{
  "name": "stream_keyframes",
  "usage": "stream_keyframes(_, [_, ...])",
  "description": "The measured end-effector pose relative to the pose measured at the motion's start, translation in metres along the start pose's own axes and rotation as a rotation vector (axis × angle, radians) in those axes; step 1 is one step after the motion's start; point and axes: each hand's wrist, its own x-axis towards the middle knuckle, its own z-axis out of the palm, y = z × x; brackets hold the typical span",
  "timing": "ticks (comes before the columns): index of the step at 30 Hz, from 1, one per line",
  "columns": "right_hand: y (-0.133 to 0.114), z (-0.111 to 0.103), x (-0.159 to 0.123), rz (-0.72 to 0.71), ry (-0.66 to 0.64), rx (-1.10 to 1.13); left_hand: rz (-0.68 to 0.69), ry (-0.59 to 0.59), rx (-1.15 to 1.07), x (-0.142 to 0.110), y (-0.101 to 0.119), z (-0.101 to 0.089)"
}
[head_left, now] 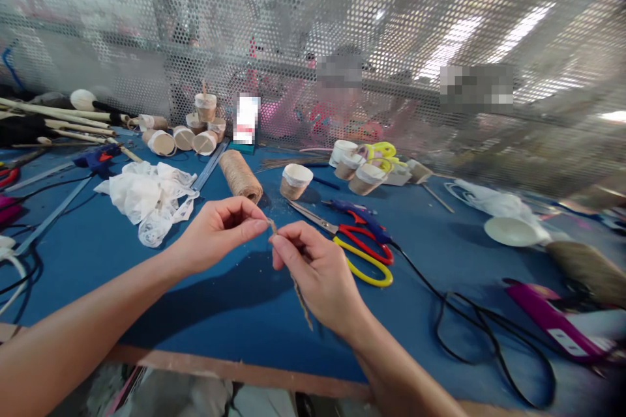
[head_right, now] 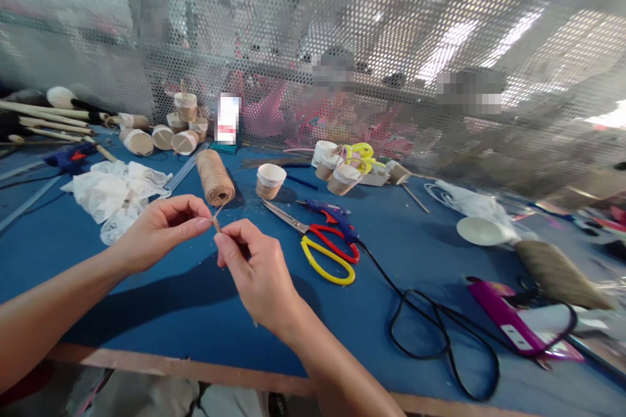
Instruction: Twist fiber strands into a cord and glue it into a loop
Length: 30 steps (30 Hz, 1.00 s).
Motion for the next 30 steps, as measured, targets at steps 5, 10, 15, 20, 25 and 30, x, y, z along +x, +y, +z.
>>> stream_keyframes(5, [-0.003, -0.002, 0.002, 0.024, -0.046, 0.087, -0.012, -0.042, -0.088, 0.001, -0.005, -0.001])
stream_keyframes(10, [-0.004, -0.004, 0.003, 0.121, -0.152, 0.227, -0.03, -0.111, -0.211, 0.001, -0.012, -0.004])
stream_keyframes(15, [-0.001, -0.005, 0.005, 0.15, -0.231, 0.352, -0.065, -0.132, -0.299, 0.0, -0.009, -0.002])
stream_keyframes(20, [0.0, 0.0, 0.005, 0.156, -0.126, 0.226, -0.078, -0.072, -0.291, 0.0, -0.009, 0.001])
stream_keyframes(25, [0.001, 0.006, 0.003, 0.012, 0.071, 0.027, -0.022, -0.028, -0.229, 0.0, -0.013, 0.002])
stream_keyframes(30, [0.0, 0.003, 0.003, -0.06, 0.086, -0.126, -0.007, -0.017, -0.095, 0.0, -0.009, 0.001])
